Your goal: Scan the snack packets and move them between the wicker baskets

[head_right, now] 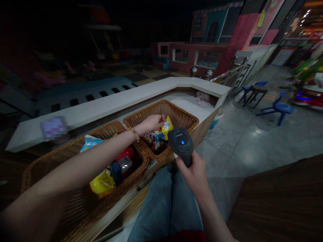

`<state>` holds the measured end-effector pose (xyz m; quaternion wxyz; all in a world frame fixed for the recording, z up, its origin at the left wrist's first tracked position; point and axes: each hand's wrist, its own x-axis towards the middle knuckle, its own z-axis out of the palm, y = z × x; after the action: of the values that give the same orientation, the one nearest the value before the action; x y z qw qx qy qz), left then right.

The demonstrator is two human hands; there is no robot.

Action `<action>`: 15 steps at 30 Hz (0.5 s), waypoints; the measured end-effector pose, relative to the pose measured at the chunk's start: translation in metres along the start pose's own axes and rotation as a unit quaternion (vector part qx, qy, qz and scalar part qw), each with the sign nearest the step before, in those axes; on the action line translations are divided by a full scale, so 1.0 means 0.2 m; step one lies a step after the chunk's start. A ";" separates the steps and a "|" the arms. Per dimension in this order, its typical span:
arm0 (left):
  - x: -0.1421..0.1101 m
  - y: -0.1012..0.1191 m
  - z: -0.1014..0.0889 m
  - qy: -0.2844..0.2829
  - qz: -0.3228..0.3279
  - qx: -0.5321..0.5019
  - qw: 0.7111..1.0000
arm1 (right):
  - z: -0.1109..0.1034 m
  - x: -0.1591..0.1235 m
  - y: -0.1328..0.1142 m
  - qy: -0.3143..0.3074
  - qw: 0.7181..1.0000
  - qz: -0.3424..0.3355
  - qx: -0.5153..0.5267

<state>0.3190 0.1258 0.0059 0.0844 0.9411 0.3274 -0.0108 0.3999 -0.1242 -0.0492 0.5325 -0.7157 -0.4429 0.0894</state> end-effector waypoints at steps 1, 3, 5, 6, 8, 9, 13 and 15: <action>-0.05 -0.03 -0.04 0.025 -0.008 -0.019 0.999 | 0.00 -0.01 -0.01 0.000 1.000 -0.005 0.001; -0.16 -0.10 -0.10 0.125 -0.018 -0.121 0.985 | 0.01 -0.02 -0.03 -0.003 1.000 -0.017 0.003; -0.30 -0.18 -0.14 0.183 -0.010 -0.205 0.962 | 0.03 -0.04 -0.06 -0.013 0.999 -0.028 0.007; -0.37 -0.22 -0.15 0.200 -0.011 -0.245 0.949 | 0.04 -0.06 -0.07 -0.020 0.999 -0.035 0.011; -0.50 -0.28 -0.16 0.201 -0.020 -0.321 0.925 | 0.06 -0.09 -0.10 -0.036 0.998 -0.048 0.019; -0.56 -0.30 -0.15 0.202 -0.027 -0.353 0.913 | 0.08 -0.10 -0.12 -0.042 0.997 -0.055 0.024; -0.72 -0.37 -0.07 0.228 -0.048 -0.430 0.872 | 0.14 -0.15 -0.18 -0.068 0.994 -0.078 0.041; -0.75 -0.39 -0.02 0.240 -0.046 -0.452 0.858 | 0.16 -0.16 -0.21 -0.081 0.991 -0.090 0.049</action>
<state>0.1528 0.0951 0.0096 0.4188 0.7569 0.3491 0.3603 0.3385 -0.1240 -0.0380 0.5349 -0.6362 -0.5427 0.1206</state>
